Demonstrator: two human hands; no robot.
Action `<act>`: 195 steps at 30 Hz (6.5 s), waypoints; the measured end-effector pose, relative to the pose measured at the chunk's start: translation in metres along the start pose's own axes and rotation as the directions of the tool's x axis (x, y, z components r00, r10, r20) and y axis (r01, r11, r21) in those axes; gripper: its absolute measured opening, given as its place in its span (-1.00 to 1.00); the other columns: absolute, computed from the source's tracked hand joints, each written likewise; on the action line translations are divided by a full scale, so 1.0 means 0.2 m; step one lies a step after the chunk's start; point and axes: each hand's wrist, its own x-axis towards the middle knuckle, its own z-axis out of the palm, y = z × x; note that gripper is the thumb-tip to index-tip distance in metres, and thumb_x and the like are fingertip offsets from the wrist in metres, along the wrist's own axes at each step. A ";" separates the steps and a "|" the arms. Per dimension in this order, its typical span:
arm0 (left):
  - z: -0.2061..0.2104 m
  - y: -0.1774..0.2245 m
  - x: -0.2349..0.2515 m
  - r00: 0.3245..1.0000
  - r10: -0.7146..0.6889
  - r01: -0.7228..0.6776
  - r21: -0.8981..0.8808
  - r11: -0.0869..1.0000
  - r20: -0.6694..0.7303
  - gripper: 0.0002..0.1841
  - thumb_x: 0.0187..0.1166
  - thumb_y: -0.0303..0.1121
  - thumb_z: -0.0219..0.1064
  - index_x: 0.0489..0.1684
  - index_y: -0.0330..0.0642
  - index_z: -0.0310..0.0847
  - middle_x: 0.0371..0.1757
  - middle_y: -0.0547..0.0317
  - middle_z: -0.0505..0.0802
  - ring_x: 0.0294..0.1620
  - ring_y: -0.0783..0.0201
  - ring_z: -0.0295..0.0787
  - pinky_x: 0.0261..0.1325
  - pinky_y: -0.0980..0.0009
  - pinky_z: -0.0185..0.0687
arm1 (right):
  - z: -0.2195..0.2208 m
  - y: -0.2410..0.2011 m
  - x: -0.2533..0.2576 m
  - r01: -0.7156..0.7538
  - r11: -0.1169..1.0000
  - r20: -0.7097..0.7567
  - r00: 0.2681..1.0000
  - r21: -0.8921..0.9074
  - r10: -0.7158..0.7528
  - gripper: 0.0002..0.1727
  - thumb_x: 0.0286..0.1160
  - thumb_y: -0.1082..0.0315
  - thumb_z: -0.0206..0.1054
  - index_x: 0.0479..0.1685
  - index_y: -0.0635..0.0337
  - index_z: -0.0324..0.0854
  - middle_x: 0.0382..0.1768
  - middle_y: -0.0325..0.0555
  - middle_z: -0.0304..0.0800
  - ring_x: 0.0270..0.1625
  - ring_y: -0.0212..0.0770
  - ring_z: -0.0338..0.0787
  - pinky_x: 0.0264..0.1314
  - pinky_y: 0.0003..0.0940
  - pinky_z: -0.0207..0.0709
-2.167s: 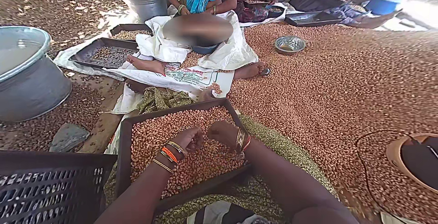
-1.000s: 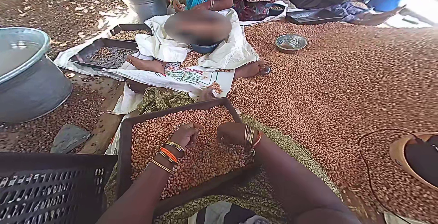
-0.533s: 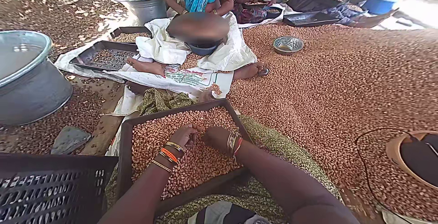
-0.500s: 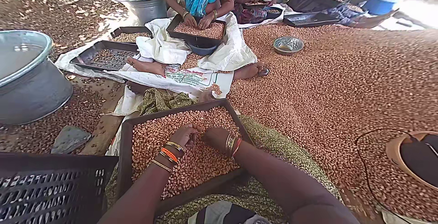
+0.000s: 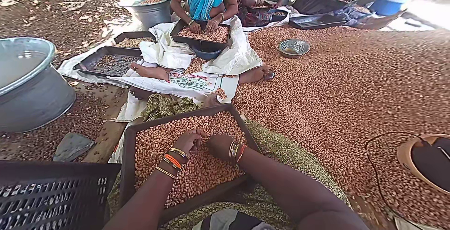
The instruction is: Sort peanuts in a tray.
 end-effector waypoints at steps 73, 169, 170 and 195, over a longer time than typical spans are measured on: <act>-0.01 -0.01 0.01 0.999 -0.013 0.013 0.016 1.000 -0.033 -0.61 0.93 -0.21 -0.10 -0.22 -0.18 0.60 -0.66 0.33 0.54 -0.79 0.48 0.29 -0.71 0.61 0.17 | -0.14 0.23 -0.26 0.439 0.677 0.139 0.771 0.591 -0.621 -0.81 0.34 0.39 0.50 -0.28 0.41 0.77 -0.39 -0.16 0.87 -0.38 -0.48 0.75 -0.23 -0.49 0.61; 0.02 0.01 -0.02 0.994 -0.108 0.109 -0.060 0.992 0.011 -0.51 0.95 -0.09 -0.22 -0.19 -0.17 0.59 -0.60 0.28 0.57 -0.73 0.43 0.34 -0.67 0.56 0.21 | -0.11 0.15 0.04 -0.173 0.983 -0.139 0.974 0.069 0.181 -0.67 0.73 0.33 0.18 0.27 0.30 0.69 0.34 0.25 0.70 0.40 0.23 0.72 0.39 0.26 0.56; 0.02 0.01 -0.02 0.994 -0.107 0.108 -0.057 0.993 0.012 -0.51 0.95 -0.09 -0.22 -0.19 -0.17 0.59 -0.60 0.28 0.57 -0.74 0.43 0.34 -0.67 0.56 0.21 | -0.12 0.15 0.04 -0.237 0.970 -0.136 0.961 0.055 0.243 -0.66 0.70 0.34 0.18 0.29 0.29 0.67 0.36 0.26 0.69 0.38 0.26 0.73 0.32 0.30 0.60; 0.02 0.00 -0.02 0.995 -0.102 0.102 -0.041 0.994 -0.009 -0.53 0.94 -0.10 -0.16 -0.19 -0.17 0.61 -0.61 0.27 0.58 -0.76 0.43 0.32 -0.70 0.56 0.19 | -0.06 0.13 0.06 0.132 0.987 -0.177 0.977 0.093 -0.114 -0.73 0.64 0.42 0.26 0.16 0.30 0.79 0.23 0.24 0.76 0.38 0.19 0.71 0.50 0.15 0.51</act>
